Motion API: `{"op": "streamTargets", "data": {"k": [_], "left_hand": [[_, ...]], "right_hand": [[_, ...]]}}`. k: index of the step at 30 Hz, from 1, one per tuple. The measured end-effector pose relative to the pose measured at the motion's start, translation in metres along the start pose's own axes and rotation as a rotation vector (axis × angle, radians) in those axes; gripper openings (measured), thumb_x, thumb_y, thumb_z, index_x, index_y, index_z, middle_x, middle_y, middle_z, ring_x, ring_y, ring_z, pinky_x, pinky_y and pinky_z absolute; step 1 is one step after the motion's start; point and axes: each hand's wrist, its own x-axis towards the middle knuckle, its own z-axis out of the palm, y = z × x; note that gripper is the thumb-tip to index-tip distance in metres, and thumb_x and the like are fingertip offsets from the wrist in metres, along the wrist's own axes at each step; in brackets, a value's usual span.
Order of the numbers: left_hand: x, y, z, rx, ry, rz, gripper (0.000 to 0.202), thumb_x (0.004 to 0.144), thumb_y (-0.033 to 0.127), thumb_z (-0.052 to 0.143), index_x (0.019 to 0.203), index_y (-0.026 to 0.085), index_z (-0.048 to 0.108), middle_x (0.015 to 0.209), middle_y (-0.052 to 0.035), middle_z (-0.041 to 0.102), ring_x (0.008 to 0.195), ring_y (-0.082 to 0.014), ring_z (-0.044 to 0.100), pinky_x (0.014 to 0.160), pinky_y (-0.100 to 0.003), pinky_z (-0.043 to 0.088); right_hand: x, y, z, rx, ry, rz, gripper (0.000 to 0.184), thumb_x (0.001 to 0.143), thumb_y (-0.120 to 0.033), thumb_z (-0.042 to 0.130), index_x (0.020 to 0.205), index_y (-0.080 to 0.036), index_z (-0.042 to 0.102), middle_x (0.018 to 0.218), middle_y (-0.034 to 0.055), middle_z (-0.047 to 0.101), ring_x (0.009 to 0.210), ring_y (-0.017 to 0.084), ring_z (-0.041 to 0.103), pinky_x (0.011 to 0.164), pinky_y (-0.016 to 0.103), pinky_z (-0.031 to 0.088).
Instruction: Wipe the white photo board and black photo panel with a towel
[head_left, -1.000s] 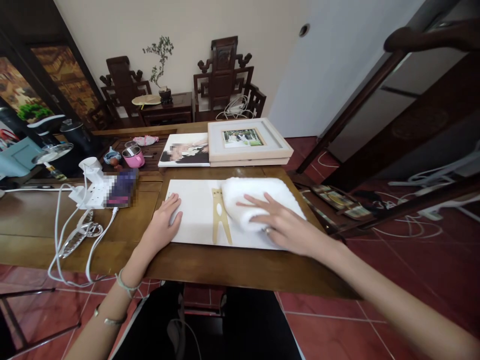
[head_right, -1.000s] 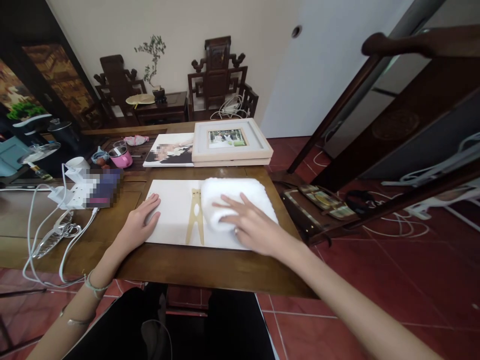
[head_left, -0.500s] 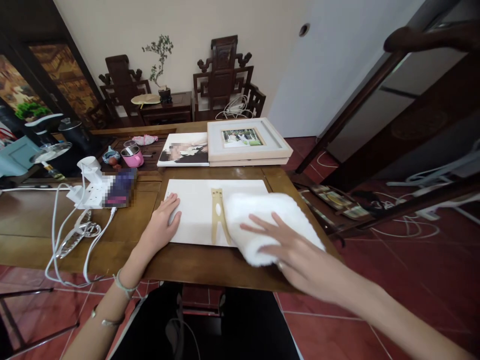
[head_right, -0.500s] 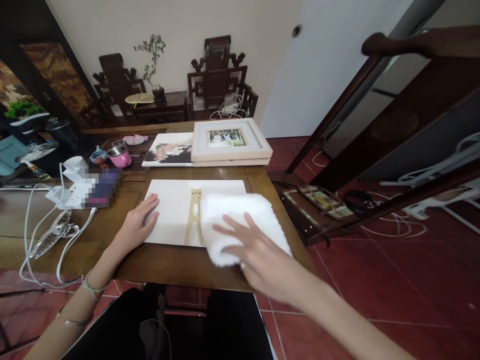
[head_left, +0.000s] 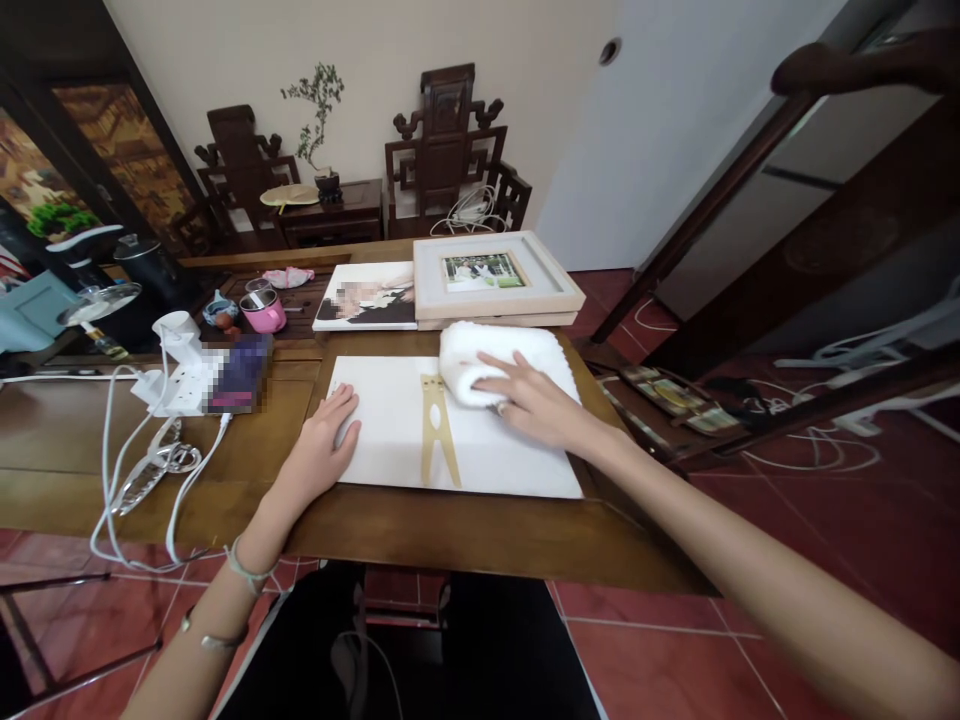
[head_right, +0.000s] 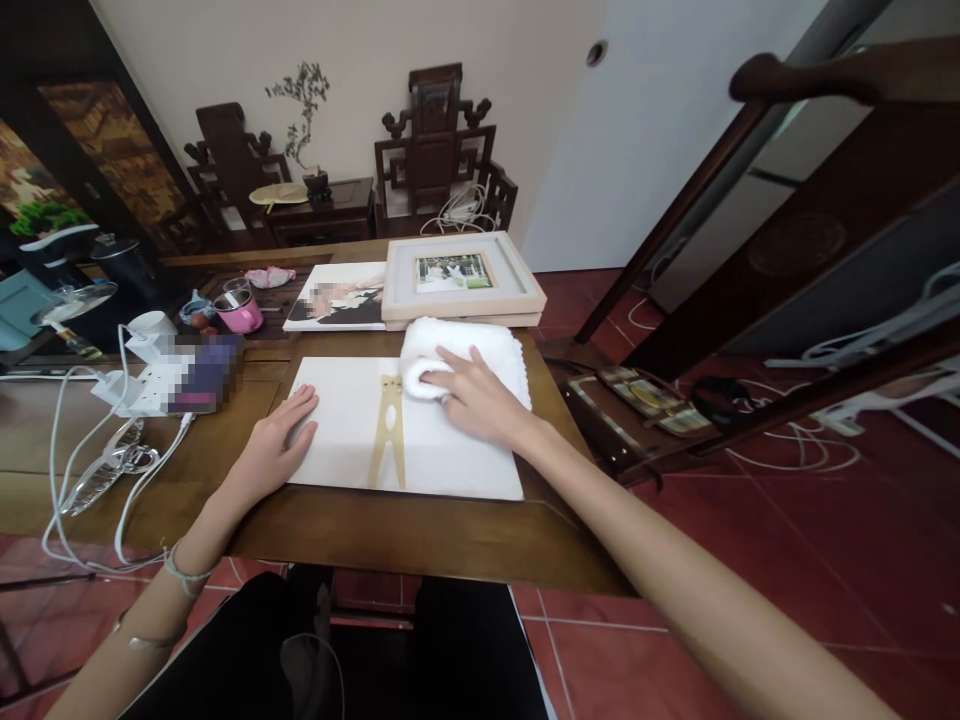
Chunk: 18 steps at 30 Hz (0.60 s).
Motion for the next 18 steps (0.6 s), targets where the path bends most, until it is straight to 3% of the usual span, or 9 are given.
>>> {"op": "streamTargets", "data": {"k": [3, 5, 8, 14, 18], "left_hand": [[0.0, 0.0, 0.0, -0.012, 0.003, -0.002, 0.042, 0.091, 0.029, 0.044, 0.125, 0.009, 0.058, 0.139, -0.0182, 0.051, 0.135, -0.0274, 0.041, 0.113, -0.049, 0.033], [0.0, 0.0, 0.0, -0.012, 0.0, -0.005, 0.042, 0.091, 0.029, 0.043, 0.125, 0.009, 0.058, 0.139, -0.0184, 0.051, 0.135, -0.0277, 0.042, 0.113, -0.049, 0.032], [0.0, -0.001, 0.001, 0.0, 0.0, -0.007, 0.043, 0.091, 0.03, 0.043, 0.125, 0.008, 0.058, 0.139, -0.0189, 0.051, 0.134, -0.0281, 0.042, 0.113, -0.049, 0.033], [0.0, -0.003, 0.003, 0.02, 0.024, 0.002, 0.042, 0.09, 0.029, 0.043, 0.124, 0.008, 0.058, 0.138, -0.019, 0.052, 0.134, -0.0285, 0.042, 0.112, -0.049, 0.033], [0.0, -0.003, 0.004, 0.031, 0.029, 0.009, 0.041, 0.09, 0.028, 0.042, 0.124, 0.009, 0.058, 0.138, -0.0181, 0.052, 0.134, -0.0278, 0.042, 0.112, -0.049, 0.033]], "right_hand": [[0.019, 0.008, 0.006, -0.058, 0.037, 0.011, 0.053, 0.072, -0.001, 0.038, 0.119, -0.009, 0.061, 0.135, 0.0174, 0.055, 0.139, 0.032, 0.029, 0.11, 0.065, 0.019], [0.012, 0.004, 0.005, -0.064, 0.042, -0.022, 0.052, 0.071, 0.0, 0.038, 0.116, -0.01, 0.063, 0.139, 0.0164, 0.051, 0.138, 0.033, 0.03, 0.109, 0.066, 0.02], [-0.023, -0.014, 0.002, -0.026, 0.028, -0.083, 0.051, 0.067, 0.001, 0.038, 0.106, -0.014, 0.067, 0.142, 0.0126, 0.048, 0.138, 0.033, 0.03, 0.109, 0.067, 0.02], [-0.107, -0.074, -0.01, 0.101, -0.037, -0.149, 0.049, 0.059, 0.002, 0.037, 0.088, -0.021, 0.069, 0.143, 0.0047, 0.048, 0.14, 0.029, 0.025, 0.111, 0.066, 0.018], [-0.121, -0.087, -0.023, 0.144, -0.086, -0.116, 0.048, 0.06, 0.001, 0.036, 0.089, -0.022, 0.068, 0.139, 0.0049, 0.052, 0.137, 0.026, 0.033, 0.112, 0.06, 0.025]]}}
